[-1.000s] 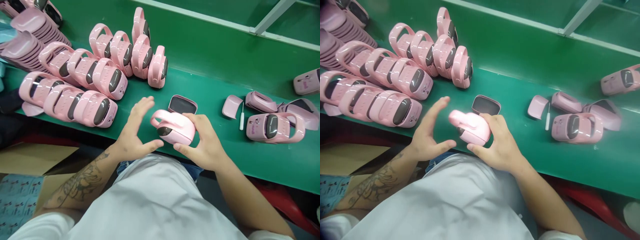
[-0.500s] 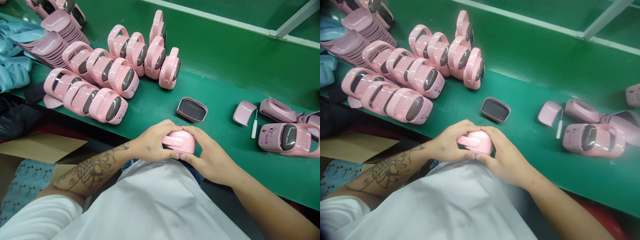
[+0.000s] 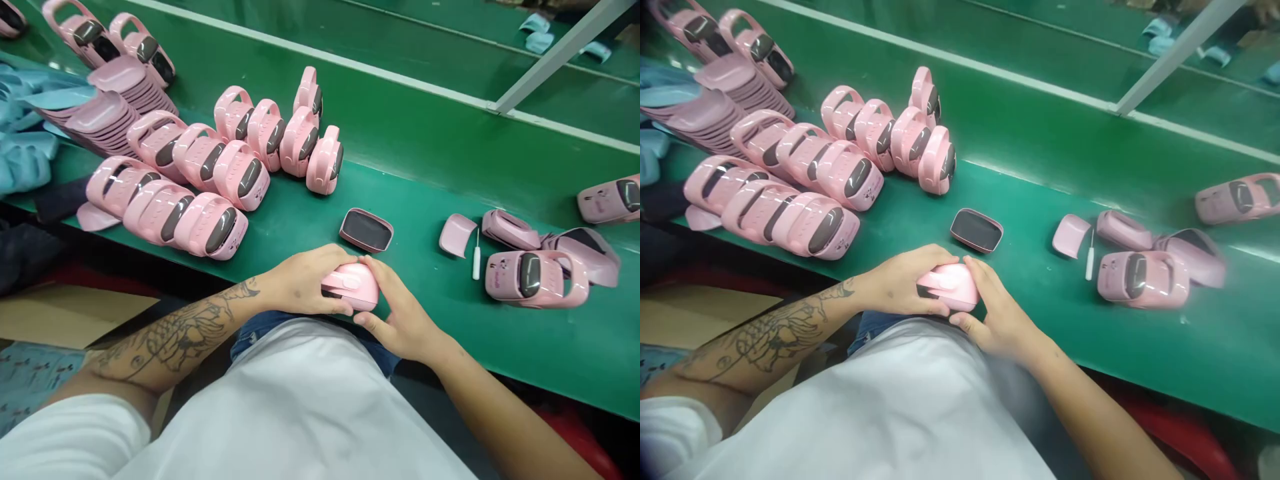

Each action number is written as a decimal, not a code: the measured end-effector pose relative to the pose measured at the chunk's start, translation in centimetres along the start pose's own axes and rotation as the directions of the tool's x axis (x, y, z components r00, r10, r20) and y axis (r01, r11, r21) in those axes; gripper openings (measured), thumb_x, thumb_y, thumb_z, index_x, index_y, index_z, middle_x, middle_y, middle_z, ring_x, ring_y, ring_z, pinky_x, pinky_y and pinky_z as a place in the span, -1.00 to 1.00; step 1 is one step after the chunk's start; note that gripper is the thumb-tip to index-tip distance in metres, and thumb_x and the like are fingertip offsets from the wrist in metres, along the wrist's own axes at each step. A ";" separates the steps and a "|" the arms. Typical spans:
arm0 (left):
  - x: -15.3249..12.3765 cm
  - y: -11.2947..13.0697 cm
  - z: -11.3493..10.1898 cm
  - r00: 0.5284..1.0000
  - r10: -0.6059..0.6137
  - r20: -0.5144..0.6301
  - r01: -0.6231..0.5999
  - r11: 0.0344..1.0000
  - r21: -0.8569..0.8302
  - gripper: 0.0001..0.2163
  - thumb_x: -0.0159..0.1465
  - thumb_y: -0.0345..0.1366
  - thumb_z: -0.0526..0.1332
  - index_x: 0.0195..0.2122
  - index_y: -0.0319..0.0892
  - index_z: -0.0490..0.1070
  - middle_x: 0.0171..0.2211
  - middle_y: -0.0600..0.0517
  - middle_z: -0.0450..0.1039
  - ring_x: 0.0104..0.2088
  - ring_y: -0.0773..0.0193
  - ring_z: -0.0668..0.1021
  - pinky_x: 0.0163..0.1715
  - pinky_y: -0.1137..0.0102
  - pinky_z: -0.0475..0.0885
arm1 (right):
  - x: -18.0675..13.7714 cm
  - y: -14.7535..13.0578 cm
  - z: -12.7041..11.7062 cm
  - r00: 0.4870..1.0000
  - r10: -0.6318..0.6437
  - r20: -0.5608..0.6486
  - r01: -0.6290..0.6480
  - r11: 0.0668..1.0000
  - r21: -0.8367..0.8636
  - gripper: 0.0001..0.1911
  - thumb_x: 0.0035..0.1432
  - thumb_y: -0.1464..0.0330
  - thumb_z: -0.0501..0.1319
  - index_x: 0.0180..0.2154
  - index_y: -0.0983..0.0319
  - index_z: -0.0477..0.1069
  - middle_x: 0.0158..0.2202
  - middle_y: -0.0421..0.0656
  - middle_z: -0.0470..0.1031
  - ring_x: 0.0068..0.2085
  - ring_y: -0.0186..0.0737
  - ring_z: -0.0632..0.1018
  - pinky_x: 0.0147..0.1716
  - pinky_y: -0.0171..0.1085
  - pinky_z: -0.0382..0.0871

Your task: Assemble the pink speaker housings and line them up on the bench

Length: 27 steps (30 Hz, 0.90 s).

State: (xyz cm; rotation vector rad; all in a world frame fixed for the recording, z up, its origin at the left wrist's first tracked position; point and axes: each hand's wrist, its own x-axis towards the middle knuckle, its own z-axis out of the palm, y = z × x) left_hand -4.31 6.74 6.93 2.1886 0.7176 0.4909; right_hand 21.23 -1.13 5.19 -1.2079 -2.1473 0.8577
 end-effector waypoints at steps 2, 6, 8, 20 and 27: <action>-0.3 0.3 0.0 1.000 -0.015 0.015 0.015 1.000 -0.008 -0.25 0.13 -0.04 0.56 0.29 -0.14 0.36 0.12 -0.14 0.53 0.11 -0.02 0.59 0.10 0.16 0.54 | -0.4 -0.2 0.3 0.999 0.030 -0.023 -0.030 1.000 0.010 -0.11 0.40 0.10 0.30 0.55 0.02 -0.09 0.49 0.06 0.21 0.47 0.17 0.33 0.41 0.23 0.35; -0.5 0.1 1.0 1.000 -0.002 -0.030 0.003 1.000 0.008 -0.25 0.08 -0.10 0.59 0.25 -0.18 0.39 0.05 -0.14 0.54 0.03 0.00 0.61 0.01 0.18 0.56 | -0.4 -0.6 0.9 0.998 0.028 -0.062 -0.025 0.999 0.039 -0.22 0.44 0.17 0.24 0.53 0.07 -0.02 0.48 0.07 0.24 0.46 0.14 0.35 0.42 0.20 0.34; -0.3 -0.3 1.6 0.991 0.048 -0.122 -0.048 0.999 0.001 -0.30 0.09 -0.09 0.57 0.21 -0.21 0.43 -0.05 -0.12 0.56 -0.07 0.04 0.62 -0.05 0.20 0.56 | -0.2 -0.5 1.2 0.996 -0.012 -0.093 0.014 1.000 0.021 -0.24 0.44 0.18 0.22 0.52 0.11 0.00 0.45 0.11 0.27 0.44 0.16 0.37 0.40 0.20 0.35; -0.3 -2.1 1.8 0.985 -0.148 -0.092 0.120 0.958 -0.260 -0.07 0.03 -0.14 0.62 0.39 -0.11 0.27 0.37 -0.24 0.38 0.35 -0.14 0.49 0.39 0.00 0.39 | -3.0 2.6 0.7 0.959 0.188 -0.213 -0.146 0.969 0.197 -0.36 0.50 0.17 0.10 0.50 0.09 0.07 0.47 0.06 0.26 0.42 0.14 0.39 0.39 0.21 0.35; -0.7 -2.3 6.1 0.980 0.028 -0.197 -0.079 0.963 -0.256 -0.38 0.21 -0.18 0.52 0.27 -0.16 0.41 0.21 -0.24 0.56 0.24 -0.05 0.60 0.31 0.06 0.50 | -5.0 1.0 0.7 0.900 0.309 -0.308 -0.323 0.946 0.005 -0.29 0.18 0.16 0.41 0.32 0.13 0.34 0.24 0.06 0.57 0.19 0.20 0.64 0.10 0.12 0.64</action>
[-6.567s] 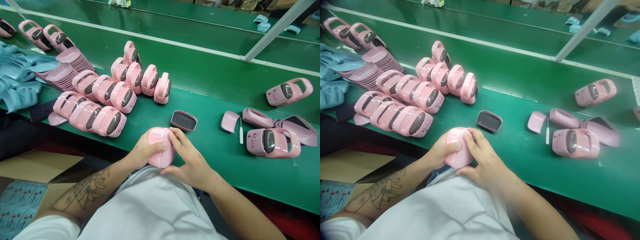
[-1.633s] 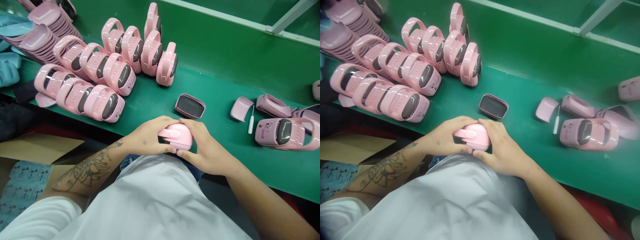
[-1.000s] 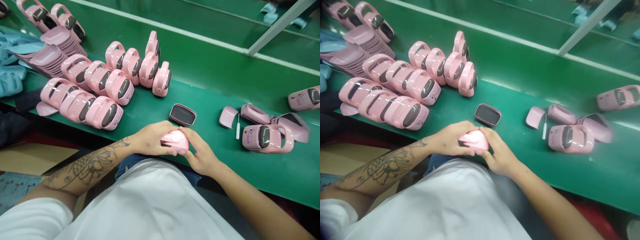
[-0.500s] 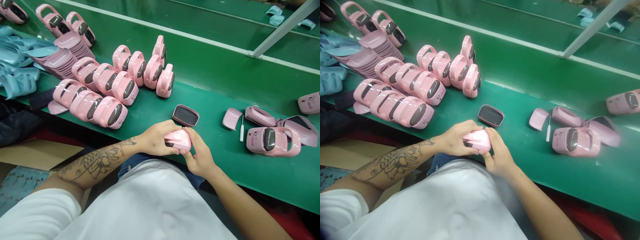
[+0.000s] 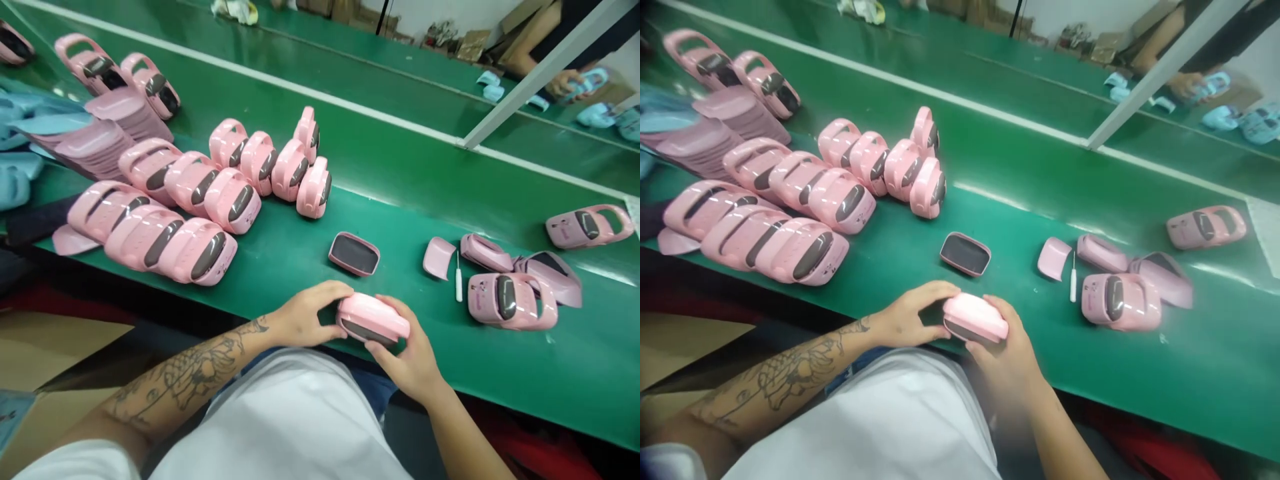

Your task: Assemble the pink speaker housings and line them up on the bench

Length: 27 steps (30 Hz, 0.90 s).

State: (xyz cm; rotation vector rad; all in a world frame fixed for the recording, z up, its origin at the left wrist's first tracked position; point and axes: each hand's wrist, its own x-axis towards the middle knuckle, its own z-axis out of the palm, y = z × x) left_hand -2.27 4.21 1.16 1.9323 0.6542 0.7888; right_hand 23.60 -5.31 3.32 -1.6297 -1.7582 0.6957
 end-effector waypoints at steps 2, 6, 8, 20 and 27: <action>0.4 0.1 -0.2 0.997 0.076 -0.018 -0.076 0.997 0.023 -0.40 0.26 -0.17 0.48 0.29 -0.13 0.39 0.21 -0.23 0.58 0.23 -0.03 0.62 0.29 0.09 0.53 | 0.3 -0.4 -1.5 0.998 0.056 -0.014 -0.057 0.997 -0.051 -0.37 0.10 0.11 0.46 0.18 0.08 0.49 0.11 -0.02 0.68 0.05 0.19 0.71 -0.05 0.07 0.70; 2.8 0.1 -3.3 0.947 0.118 -0.299 -0.056 0.977 0.207 -0.63 0.37 -0.25 0.33 0.19 -0.10 0.45 0.15 -0.17 0.60 0.19 0.03 0.63 0.27 0.08 0.54 | 6.4 -0.5 -6.1 0.938 0.139 -0.319 -0.177 0.979 -0.096 -0.38 0.02 -0.05 0.45 0.07 0.09 0.59 -0.17 -0.08 0.72 -0.14 0.22 0.71 -0.24 0.03 0.65; 4.6 0.0 -5.4 0.894 0.079 -0.441 0.048 0.962 0.269 -0.65 0.37 -0.29 0.29 0.18 -0.11 0.45 0.19 -0.19 0.56 0.22 0.00 0.60 0.29 0.01 0.51 | 12.6 -0.6 -7.6 0.887 0.213 -0.410 -0.229 0.973 0.009 -0.43 0.01 0.02 0.47 0.01 0.17 0.61 -0.16 -0.06 0.70 -0.12 0.17 0.68 -0.18 -0.01 0.61; 9.5 -2.4 -7.5 0.983 -0.148 0.109 0.105 0.940 0.326 -0.25 0.17 -0.22 0.46 0.39 -0.18 0.33 0.37 -0.24 0.43 0.37 -0.14 0.49 0.44 -0.04 0.35 | 33.0 3.2 -3.3 0.742 0.344 -0.575 -0.358 0.929 0.094 -0.43 0.35 0.21 0.38 0.28 0.28 0.38 0.33 0.11 0.38 0.27 0.11 0.50 0.25 0.15 0.46; 9.6 -2.6 -8.0 0.988 -0.086 0.129 0.040 0.946 0.322 -0.34 0.21 -0.24 0.44 0.36 -0.07 0.39 0.39 -0.12 0.43 0.49 -0.13 0.33 0.49 -0.08 0.24 | 22.1 1.6 -3.0 0.962 0.060 -0.267 -0.084 0.993 -0.078 -0.61 0.37 0.19 0.22 0.10 0.23 0.58 0.01 0.00 0.65 -0.07 -0.08 0.65 0.01 -0.11 0.53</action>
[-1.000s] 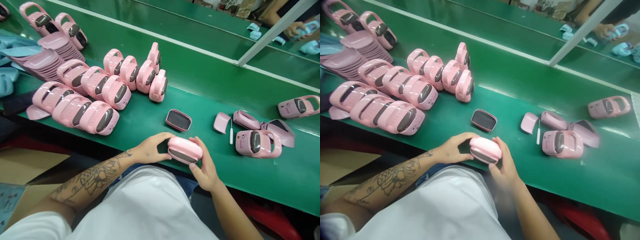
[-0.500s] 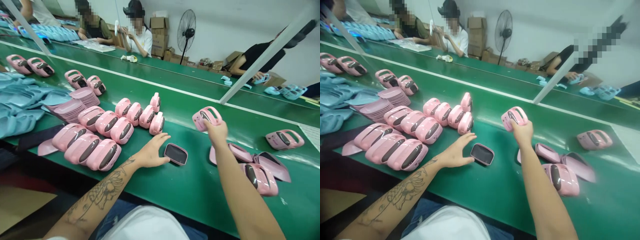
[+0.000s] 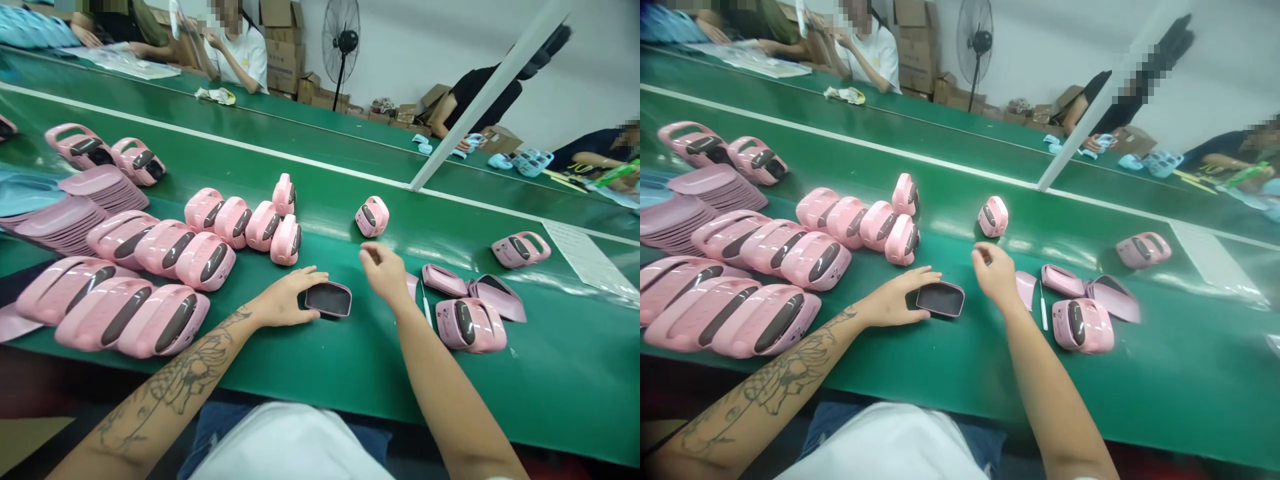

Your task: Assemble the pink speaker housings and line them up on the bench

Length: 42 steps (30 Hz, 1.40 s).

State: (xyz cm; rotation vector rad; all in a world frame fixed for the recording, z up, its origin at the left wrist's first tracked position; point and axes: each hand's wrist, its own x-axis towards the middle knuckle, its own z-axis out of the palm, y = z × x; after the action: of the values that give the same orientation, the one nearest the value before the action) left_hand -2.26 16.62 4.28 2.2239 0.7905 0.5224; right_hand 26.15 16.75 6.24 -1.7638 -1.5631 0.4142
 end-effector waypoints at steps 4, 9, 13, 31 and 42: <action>-0.1 -0.2 0.6 0.998 0.050 -0.044 -0.049 0.999 0.005 -0.33 0.23 -0.26 0.42 0.39 -0.09 0.36 0.36 -0.14 0.46 0.40 -0.07 0.47 0.46 -0.02 0.32 | -5.4 -0.5 0.1 0.969 -0.084 0.230 0.095 0.995 -0.039 -0.77 0.28 0.21 0.32 -0.13 0.11 0.71 -0.25 -0.15 0.66 -0.27 -0.16 0.63 -0.17 -0.18 0.52; -0.4 -0.1 1.7 0.995 0.038 -0.095 -0.038 0.999 -0.005 -0.37 0.27 -0.29 0.37 0.38 -0.13 0.35 0.35 -0.13 0.48 0.33 0.00 0.54 0.41 0.08 0.41 | -6.8 -0.9 1.1 0.973 -0.113 0.201 0.142 0.980 -0.137 -0.74 0.34 0.32 0.22 -0.13 0.12 0.71 -0.21 -0.11 0.64 -0.18 -0.12 0.64 -0.14 -0.16 0.49; -0.6 0.0 2.1 0.987 0.070 -0.144 -0.067 0.997 0.030 -0.36 0.25 -0.31 0.37 0.37 -0.14 0.34 0.33 -0.16 0.50 0.31 0.01 0.56 0.39 0.09 0.43 | -6.9 -1.5 1.4 0.970 -0.190 0.152 0.218 0.957 -0.192 -0.74 0.36 0.33 0.18 -0.18 0.13 0.69 -0.21 -0.08 0.65 -0.13 -0.05 0.64 -0.12 -0.14 0.47; 0.9 -0.4 3.5 0.905 0.200 -0.376 -0.181 0.980 0.085 -0.56 0.41 -0.41 0.22 0.32 -0.17 0.37 0.08 -0.17 0.62 0.10 0.08 0.66 0.20 0.10 0.57 | -6.7 -0.6 2.3 0.969 -0.246 0.014 0.247 0.964 -0.098 -0.72 0.41 0.30 0.15 -0.19 0.21 0.63 -0.28 -0.02 0.70 -0.33 -0.12 0.58 -0.22 -0.15 0.25; 2.8 4.0 1.6 0.879 0.306 -0.367 -0.264 0.951 0.162 -0.26 0.29 -0.08 0.47 0.42 -0.15 0.26 0.25 -0.26 0.54 0.25 -0.10 0.58 0.29 0.00 0.47 | -7.2 -2.3 0.2 0.981 0.119 0.153 -0.193 0.672 0.715 -0.25 0.37 -0.27 -0.04 -0.05 0.16 0.61 -0.14 -0.02 0.71 -0.26 0.00 0.68 -0.28 -0.05 0.58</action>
State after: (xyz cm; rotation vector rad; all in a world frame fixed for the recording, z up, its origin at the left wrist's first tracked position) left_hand 2.20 15.48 6.56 2.3861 0.6970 1.1176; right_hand 22.89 9.98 6.11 -1.2387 -1.0588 1.0614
